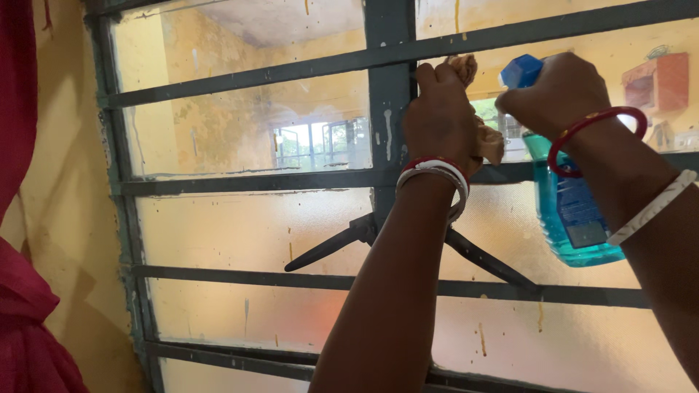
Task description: The person sprays a liquid cleaner onto a window pane and wipes the glass with a cloth.
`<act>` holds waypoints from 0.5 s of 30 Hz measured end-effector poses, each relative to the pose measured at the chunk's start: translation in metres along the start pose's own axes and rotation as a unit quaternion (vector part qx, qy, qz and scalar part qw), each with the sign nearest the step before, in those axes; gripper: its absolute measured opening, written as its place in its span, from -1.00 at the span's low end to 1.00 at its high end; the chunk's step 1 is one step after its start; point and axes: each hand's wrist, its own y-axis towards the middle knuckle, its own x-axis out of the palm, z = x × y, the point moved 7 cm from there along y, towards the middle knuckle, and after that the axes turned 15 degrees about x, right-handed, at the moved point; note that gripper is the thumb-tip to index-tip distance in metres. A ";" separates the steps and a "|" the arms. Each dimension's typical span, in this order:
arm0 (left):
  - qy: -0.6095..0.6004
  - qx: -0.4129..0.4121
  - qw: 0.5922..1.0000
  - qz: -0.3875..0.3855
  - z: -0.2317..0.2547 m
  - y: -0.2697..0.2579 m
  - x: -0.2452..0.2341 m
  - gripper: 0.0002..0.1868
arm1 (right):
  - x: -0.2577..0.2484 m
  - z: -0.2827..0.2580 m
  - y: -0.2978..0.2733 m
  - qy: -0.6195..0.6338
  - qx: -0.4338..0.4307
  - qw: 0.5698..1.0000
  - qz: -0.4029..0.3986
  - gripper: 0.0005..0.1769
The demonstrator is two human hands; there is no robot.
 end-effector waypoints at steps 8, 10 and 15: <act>0.001 0.016 1.000 -0.005 0.012 -0.002 -0.016 -0.05 | -0.001 -0.003 0.000 -0.017 0.008 1.000 -0.015 -0.40; 0.017 0.040 0.999 0.001 0.013 0.000 -0.015 -0.14 | 0.000 -0.005 0.001 -0.019 0.013 0.999 -0.022 -0.39; 0.042 0.090 0.995 0.027 0.010 0.010 -0.007 -0.29 | 0.002 -0.003 0.001 -0.014 0.038 0.998 -0.049 -0.36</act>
